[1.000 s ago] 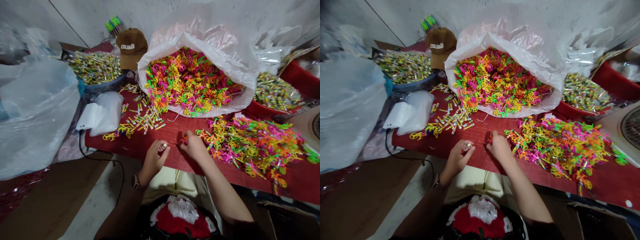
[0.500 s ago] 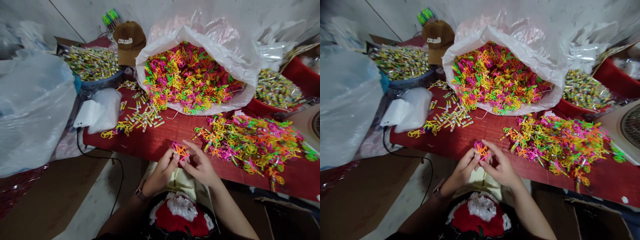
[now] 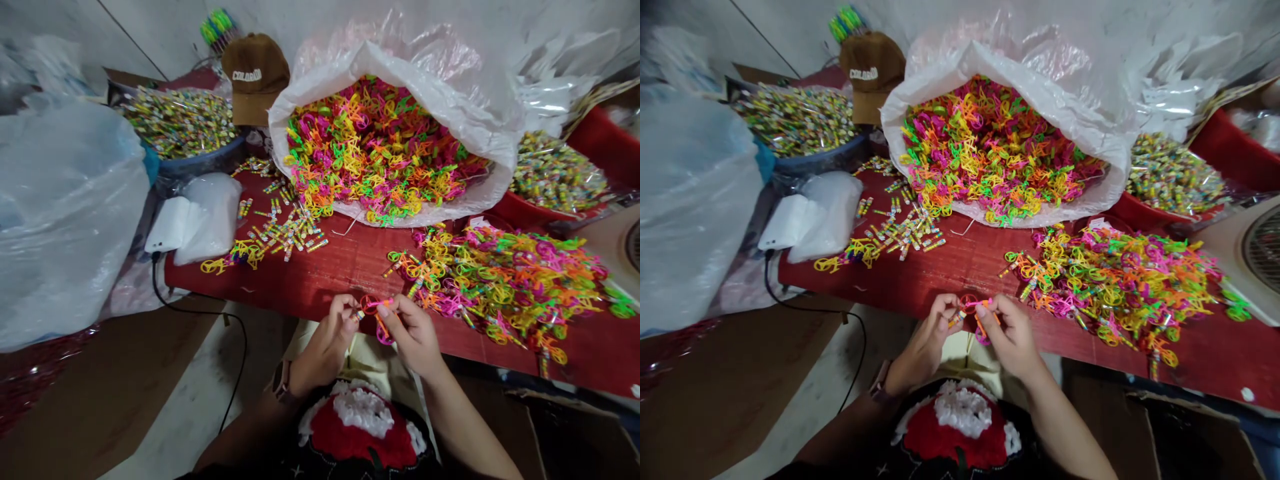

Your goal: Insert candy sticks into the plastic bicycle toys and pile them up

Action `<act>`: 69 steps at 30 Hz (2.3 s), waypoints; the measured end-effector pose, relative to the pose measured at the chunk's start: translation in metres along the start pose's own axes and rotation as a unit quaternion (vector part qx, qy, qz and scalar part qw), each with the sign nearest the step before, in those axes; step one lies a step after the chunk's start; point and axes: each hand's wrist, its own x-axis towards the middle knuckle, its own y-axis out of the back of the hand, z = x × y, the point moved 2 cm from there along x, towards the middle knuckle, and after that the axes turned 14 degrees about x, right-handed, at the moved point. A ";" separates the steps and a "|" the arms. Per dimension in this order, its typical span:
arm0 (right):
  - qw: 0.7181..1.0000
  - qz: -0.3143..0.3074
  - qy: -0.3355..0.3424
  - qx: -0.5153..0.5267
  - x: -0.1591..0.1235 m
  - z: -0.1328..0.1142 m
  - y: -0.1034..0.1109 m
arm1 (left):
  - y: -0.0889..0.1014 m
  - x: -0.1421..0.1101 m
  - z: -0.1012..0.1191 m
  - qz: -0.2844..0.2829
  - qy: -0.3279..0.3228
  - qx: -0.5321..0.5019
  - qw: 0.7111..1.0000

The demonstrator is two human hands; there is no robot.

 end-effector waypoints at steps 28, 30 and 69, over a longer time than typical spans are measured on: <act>0.990 0.074 -0.044 0.112 -0.010 0.000 -0.028 | -0.006 -0.003 0.006 0.077 -0.112 0.045 0.990; 0.991 0.080 -0.039 0.103 -0.009 -0.001 -0.028 | -0.006 -0.003 0.009 0.083 -0.119 0.057 0.988; 0.796 -0.064 0.030 -0.602 0.211 -0.010 0.027 | 0.055 0.044 -0.057 0.147 -0.033 0.093 0.984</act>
